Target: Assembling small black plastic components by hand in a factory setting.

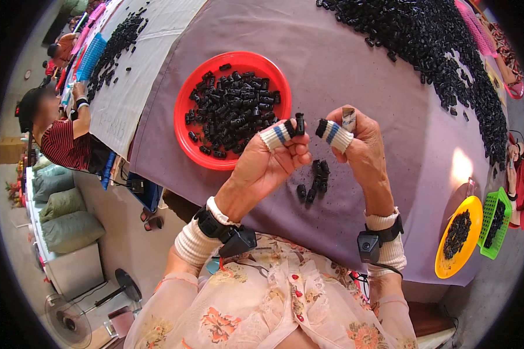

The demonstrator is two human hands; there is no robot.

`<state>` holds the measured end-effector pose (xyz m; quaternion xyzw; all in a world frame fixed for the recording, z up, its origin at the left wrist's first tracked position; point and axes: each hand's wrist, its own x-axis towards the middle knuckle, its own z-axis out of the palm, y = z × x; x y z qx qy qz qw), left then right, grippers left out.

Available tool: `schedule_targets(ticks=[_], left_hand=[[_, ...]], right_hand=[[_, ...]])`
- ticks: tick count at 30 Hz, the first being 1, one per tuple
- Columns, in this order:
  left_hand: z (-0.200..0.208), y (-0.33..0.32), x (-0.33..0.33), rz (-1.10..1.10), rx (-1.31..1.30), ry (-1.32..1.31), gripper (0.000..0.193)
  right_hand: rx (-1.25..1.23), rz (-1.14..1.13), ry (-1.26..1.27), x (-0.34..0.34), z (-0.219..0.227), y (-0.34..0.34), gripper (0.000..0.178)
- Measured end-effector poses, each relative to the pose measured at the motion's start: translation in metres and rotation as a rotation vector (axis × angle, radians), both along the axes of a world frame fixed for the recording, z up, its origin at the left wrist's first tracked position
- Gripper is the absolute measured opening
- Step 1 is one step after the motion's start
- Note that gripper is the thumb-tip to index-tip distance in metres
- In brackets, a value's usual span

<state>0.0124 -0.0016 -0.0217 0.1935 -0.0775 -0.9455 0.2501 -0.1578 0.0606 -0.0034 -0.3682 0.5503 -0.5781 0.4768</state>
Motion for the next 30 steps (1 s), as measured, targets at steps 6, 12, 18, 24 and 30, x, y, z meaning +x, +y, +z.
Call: schedule_targets(ticks=[6,12,18,24,30], left_hand=[[0.005,-0.027,0.031,0.251,-0.163,-0.144,0.02],[0.014,-0.033,0.065,0.476,-1.085,-1.105,0.022],[-0.004,0.023,0.036,-0.174,-1.731,-0.829,0.025],[-0.035,0.037,0.025,-0.275,-2.062,-0.719,0.033],[-0.038,0.035,0.027,-0.408,-2.127,-0.67,0.03]], right_hand=[[0.034,0.005,0.098,-0.008,-0.008,0.01,0.009],[0.165,-0.025,0.083,-0.015,-0.015,0.019,0.011],[0.146,0.038,0.141,-0.007,-0.017,0.012,0.01],[0.16,0.047,0.235,-0.008,-0.019,0.017,0.013],[0.23,0.011,0.167,-0.009,-0.021,0.021,0.014]])
